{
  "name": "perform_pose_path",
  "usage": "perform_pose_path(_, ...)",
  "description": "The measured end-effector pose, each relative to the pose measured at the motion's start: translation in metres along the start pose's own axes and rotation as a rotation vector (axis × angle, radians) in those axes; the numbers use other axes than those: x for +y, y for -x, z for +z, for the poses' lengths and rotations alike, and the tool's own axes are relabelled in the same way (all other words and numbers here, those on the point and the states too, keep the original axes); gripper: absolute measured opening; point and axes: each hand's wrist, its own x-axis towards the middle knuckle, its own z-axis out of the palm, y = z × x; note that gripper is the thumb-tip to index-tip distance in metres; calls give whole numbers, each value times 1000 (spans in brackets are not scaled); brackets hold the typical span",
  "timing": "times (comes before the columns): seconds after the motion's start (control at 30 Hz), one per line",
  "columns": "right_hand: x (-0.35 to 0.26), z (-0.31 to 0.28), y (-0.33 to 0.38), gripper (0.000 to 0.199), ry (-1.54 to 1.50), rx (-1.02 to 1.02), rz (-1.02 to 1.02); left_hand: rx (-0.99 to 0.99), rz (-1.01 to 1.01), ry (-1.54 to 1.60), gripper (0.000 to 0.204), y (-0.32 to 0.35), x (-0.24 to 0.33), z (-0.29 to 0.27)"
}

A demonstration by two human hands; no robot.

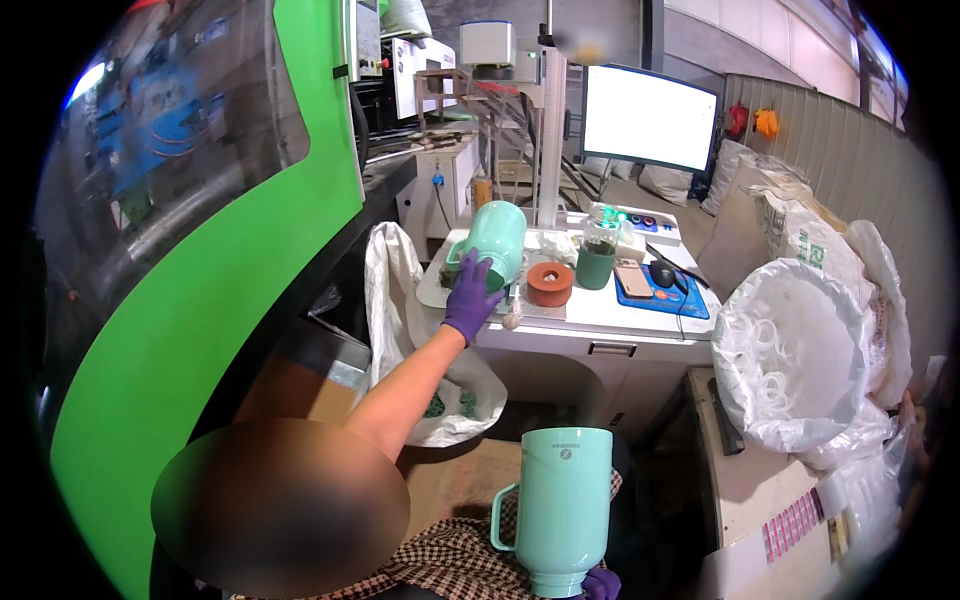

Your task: The person assembles light green plastic pitchers by inserting a green ring into the neck and attaching a yellow base. They handle the pitchers one at a time, placing completed units on a nearby table.

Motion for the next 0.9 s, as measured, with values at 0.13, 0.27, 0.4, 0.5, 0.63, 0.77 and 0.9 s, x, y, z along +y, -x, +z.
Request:
perform_pose_path(0.13, -14, -4, -23, 11, -26, -3, -24, -9, -7, 11, 82, -1, -4, -14)
perform_pose_path(0.27, -47, -22, -61, 9, -46, -5, -72, -16, 32, -8, 86, 6, 33, -52)
perform_pose_path(0.4, -66, -45, -91, 9, -4, 17, -76, -447, 80, 897, 76, 48, 150, -142)
perform_pose_path(0.5, -56, -50, -110, 32, 13, -57, 6, -675, 694, 958, 85, 84, 234, -213)
perform_pose_path(0.63, -61, -46, -133, 36, -89, -165, -47, -530, 998, 617, 84, 135, 281, -212)
perform_pose_path(0.77, -89, -52, -155, 43, -207, -105, -76, -527, 926, 609, 95, 121, 252, -209)
perform_pose_path(0.9, -63, -128, -115, 42, 245, 32, -56, -475, 290, 865, 86, 112, 204, -231)
